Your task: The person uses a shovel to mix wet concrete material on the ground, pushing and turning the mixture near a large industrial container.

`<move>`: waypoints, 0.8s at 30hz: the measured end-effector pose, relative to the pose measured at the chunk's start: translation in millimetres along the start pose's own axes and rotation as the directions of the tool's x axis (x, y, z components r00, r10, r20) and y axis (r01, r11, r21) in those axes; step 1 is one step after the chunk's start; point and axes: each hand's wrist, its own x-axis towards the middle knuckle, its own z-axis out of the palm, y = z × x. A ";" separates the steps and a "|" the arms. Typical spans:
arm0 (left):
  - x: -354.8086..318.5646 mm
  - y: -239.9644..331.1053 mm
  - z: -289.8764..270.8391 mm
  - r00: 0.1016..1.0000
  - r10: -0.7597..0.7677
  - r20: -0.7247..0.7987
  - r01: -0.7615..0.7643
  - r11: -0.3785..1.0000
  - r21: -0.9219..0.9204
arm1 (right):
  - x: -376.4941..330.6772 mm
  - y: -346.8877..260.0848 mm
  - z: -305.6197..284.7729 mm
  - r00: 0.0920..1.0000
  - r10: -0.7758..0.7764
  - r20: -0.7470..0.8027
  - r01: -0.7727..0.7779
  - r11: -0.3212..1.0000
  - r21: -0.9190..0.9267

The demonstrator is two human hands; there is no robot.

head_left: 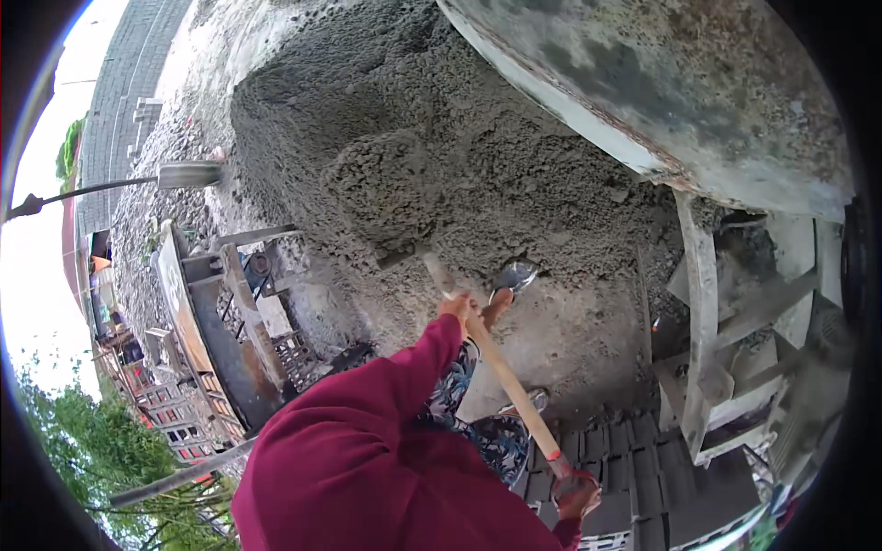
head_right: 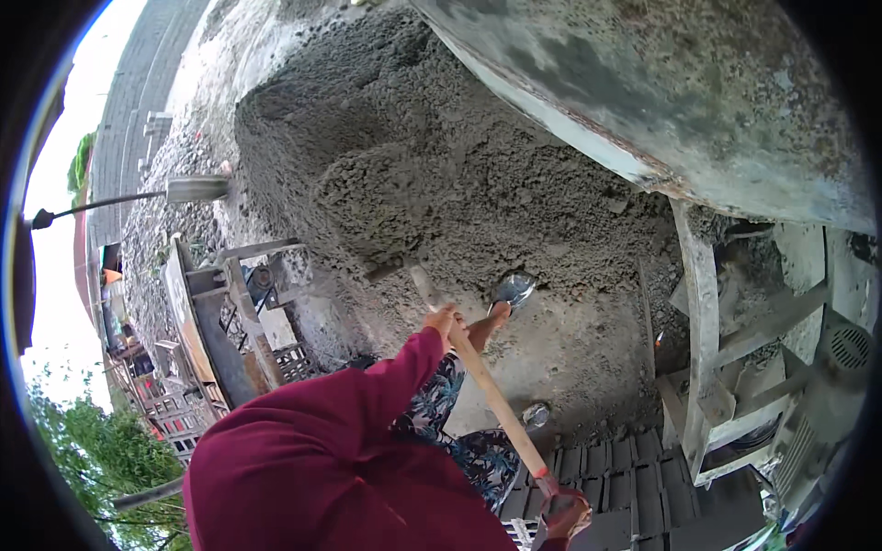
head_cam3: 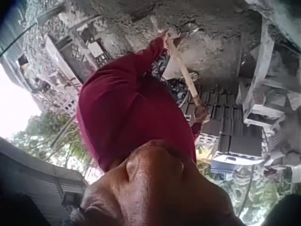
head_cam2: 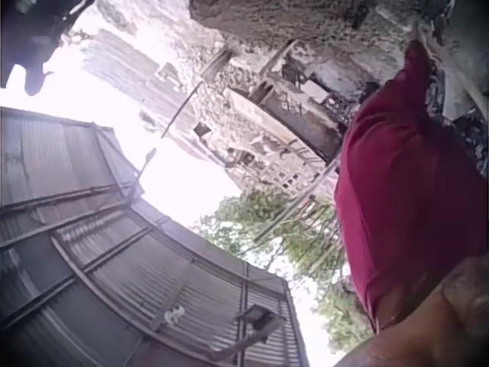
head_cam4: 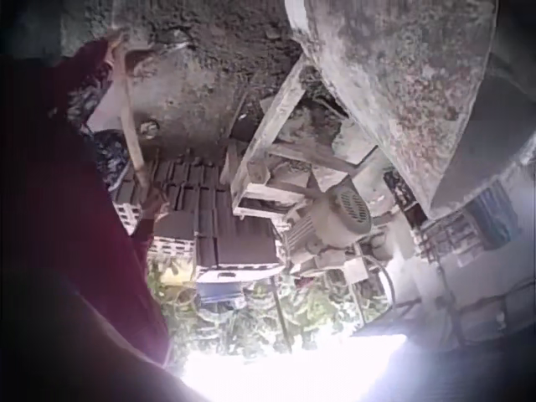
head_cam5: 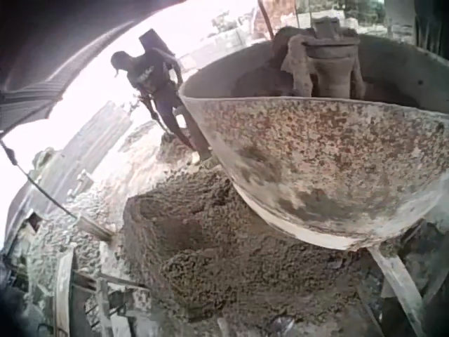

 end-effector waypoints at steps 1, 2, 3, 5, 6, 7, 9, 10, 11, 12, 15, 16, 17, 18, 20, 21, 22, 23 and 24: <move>25.6 30.4 -36.7 0.988 0.135 -0.071 -0.127 0.986 0.113 | 18.6 -2.2 25.7 0.989 -0.011 0.147 0.005 0.999 0.047; 30.8 58.1 -53.5 0.960 0.275 -0.058 -0.269 0.958 0.097 | 34.6 3.0 50.2 0.966 -0.007 0.260 -0.018 0.995 0.094; 38.8 89.4 -72.8 0.940 0.308 -0.150 -0.302 0.951 0.063 | 49.2 0.2 77.3 0.877 0.186 0.443 -0.316 0.917 0.241; 51.8 151.9 -100.6 0.883 0.428 -0.192 -0.395 0.899 0.189 | 79.9 -23.9 137.8 0.634 0.393 0.666 -0.668 0.712 0.216; 67.1 183.4 -122.4 0.846 0.497 -0.194 -0.401 0.833 0.382 | 96.2 -46.4 161.2 0.545 0.296 0.784 -0.619 0.773 0.139; 79.9 213.6 -139.5 0.803 0.564 -0.191 -0.381 0.734 0.563 | 105.2 -69.1 181.6 0.420 0.208 0.883 -0.553 0.830 0.068; 81.4 243.3 -150.5 0.588 0.780 -0.215 -0.545 0.578 0.608 | 101.5 -119.0 198.3 0.318 0.214 0.924 -0.657 0.752 0.052; 73.9 236.7 -159.8 0.587 0.778 -0.223 -0.554 0.587 0.590 | 89.5 -132.2 192.6 0.228 0.229 0.946 -0.769 0.639 0.030; 58.6 215.4 -116.3 0.540 0.788 -0.296 -0.524 0.589 0.615 | 90.9 -133.1 166.0 0.307 0.218 0.926 -0.752 0.652 0.097; 33.6 192.9 -114.0 0.455 0.791 -0.410 -0.468 0.604 0.646 | 80.0 -129.9 144.1 0.425 0.217 0.879 -0.749 0.630 0.206; 39.6 121.3 -187.1 0.560 0.784 -0.269 -0.713 0.621 0.324 | 66.7 -90.2 92.0 0.489 0.031 0.872 -0.644 0.687 0.337; 31.3 81.9 -197.8 0.694 0.671 -0.261 -0.676 0.732 0.086 | 51.7 -73.8 61.6 0.599 -0.117 0.792 -0.477 0.742 0.471; 20.4 36.4 -202.2 0.812 0.547 -0.202 -0.578 0.802 -0.153 | 41.9 -48.4 25.9 0.663 -0.195 0.722 -0.369 0.755 0.542; 1.8 -14.0 -193.2 0.888 0.454 -0.080 -0.455 0.834 -0.312 | 33.2 -20.9 -16.1 0.734 -0.267 0.625 -0.242 0.757 0.607; -42.8 -91.9 -181.9 0.942 0.327 0.069 -0.275 0.876 -0.395 | 15.9 65.7 -97.1 0.779 -0.164 0.605 -0.322 0.724 0.610; -59.9 -121.8 -179.7 0.954 0.293 0.065 -0.252 0.899 -0.358 | 6.5 103.3 -130.4 0.753 -0.072 0.654 -0.435 0.691 0.577; -86.7 -152.8 -163.9 0.965 0.215 0.152 -0.157 0.933 -0.325 | -13.8 135.8 -167.7 0.761 -0.096 0.641 -0.426 0.672 0.606; -114.7 -175.3 -149.5 0.965 0.140 0.220 -0.073 0.955 -0.289 | -35.8 153.1 -194.6 0.758 -0.120 0.641 -0.423 0.657 0.624; -120.8 -191.1 -135.7 0.950 0.138 0.279 -0.064 0.964 -0.256 | -52.5 159.4 -209.1 0.757 -0.127 0.641 -0.423 0.652 0.629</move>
